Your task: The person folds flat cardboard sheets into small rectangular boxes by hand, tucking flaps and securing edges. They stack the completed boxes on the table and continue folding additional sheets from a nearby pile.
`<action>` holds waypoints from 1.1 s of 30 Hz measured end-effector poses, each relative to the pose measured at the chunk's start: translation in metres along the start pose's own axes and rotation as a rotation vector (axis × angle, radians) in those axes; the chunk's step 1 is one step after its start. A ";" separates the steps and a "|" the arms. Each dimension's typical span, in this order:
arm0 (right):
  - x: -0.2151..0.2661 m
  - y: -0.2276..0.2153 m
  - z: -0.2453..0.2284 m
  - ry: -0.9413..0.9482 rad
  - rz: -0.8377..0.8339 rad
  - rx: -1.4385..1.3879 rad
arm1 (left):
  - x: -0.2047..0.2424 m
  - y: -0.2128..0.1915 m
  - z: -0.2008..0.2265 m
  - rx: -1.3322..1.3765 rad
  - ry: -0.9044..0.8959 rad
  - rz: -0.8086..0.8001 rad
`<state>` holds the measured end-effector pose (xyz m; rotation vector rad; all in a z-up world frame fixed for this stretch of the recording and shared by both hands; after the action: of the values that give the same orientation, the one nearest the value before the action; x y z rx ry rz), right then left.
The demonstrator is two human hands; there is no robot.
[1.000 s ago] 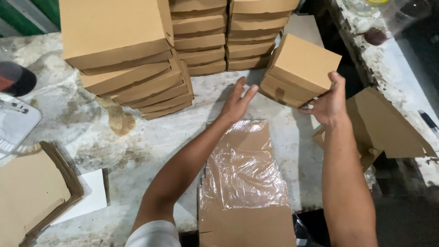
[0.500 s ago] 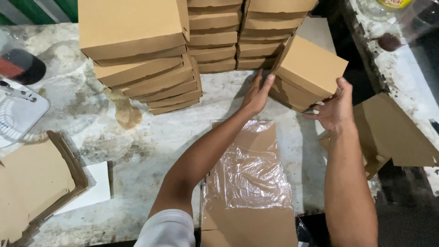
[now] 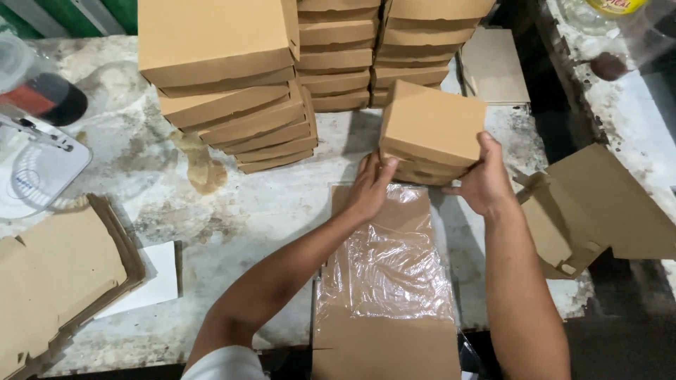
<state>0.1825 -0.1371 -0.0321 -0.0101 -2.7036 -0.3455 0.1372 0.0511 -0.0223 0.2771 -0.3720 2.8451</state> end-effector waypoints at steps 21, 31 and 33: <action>-0.028 0.120 0.014 0.000 -0.161 0.000 | 0.050 -0.238 -0.137 0.571 0.219 0.755; -0.021 0.138 0.016 0.029 -0.102 0.069 | 0.033 -0.231 -0.102 0.470 0.070 0.566; -0.011 0.145 0.009 0.028 -0.091 0.076 | 0.033 -0.232 -0.097 0.441 0.063 0.516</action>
<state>0.1978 0.0064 -0.0095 0.1385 -2.6935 -0.2669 0.1554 0.3023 -0.0550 0.1903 0.2453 3.4138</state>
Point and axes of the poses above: each hand's wrist, its own x-axis away from the middle knuckle, its own y-axis out of the palm, z = x × y, the point moved 9 cm from there along -x, towards the middle knuckle, and after that the axes turned 2 degrees about -x, right-handed, at the moved point
